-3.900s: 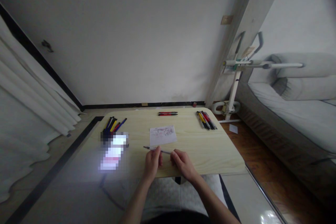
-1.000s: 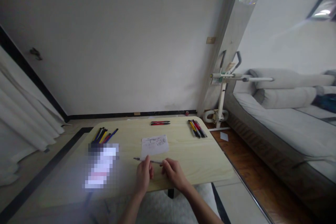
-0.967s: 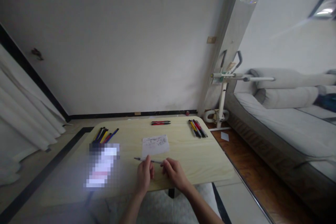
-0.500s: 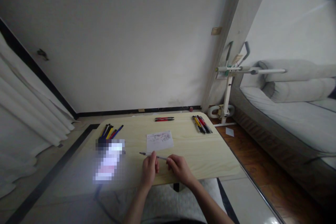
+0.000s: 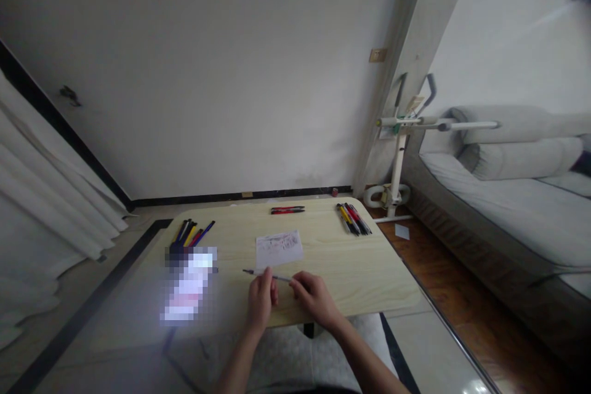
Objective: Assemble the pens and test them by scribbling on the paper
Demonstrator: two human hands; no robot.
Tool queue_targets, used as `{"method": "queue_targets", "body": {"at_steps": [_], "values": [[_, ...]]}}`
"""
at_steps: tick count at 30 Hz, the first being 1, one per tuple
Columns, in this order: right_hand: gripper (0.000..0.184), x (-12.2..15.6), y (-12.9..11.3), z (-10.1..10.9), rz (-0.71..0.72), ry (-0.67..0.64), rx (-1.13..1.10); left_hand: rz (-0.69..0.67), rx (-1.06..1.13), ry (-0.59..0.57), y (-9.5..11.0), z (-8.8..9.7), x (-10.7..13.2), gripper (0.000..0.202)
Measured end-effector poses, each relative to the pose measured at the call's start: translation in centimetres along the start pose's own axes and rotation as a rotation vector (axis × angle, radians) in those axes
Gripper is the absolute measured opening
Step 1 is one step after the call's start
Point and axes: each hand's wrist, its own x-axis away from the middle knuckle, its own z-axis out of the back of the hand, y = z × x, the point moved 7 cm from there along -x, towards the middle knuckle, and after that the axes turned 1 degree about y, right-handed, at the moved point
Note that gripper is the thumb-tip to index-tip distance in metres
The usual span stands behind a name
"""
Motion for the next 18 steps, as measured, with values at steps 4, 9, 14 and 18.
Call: {"method": "queue_targets", "body": {"at_steps": [4,9,14,18], "values": [[0.030,-0.05,-0.16,0.17,0.001,0.019,-0.004,0.015,0.017,0.017,0.17,0.01,0.10,0.047],[0.034,-0.05,-0.21,0.10,0.015,0.017,-0.008,0.000,0.003,0.018,0.52,0.06,0.27,0.048],[0.040,0.09,-0.23,0.09,0.014,0.021,-0.023,-0.017,-0.012,0.018,0.61,0.11,0.28,0.049],[0.042,0.15,-0.18,-0.07,0.015,-0.003,-0.017,-0.015,-0.012,0.022,0.50,0.10,0.24,0.049]]}}
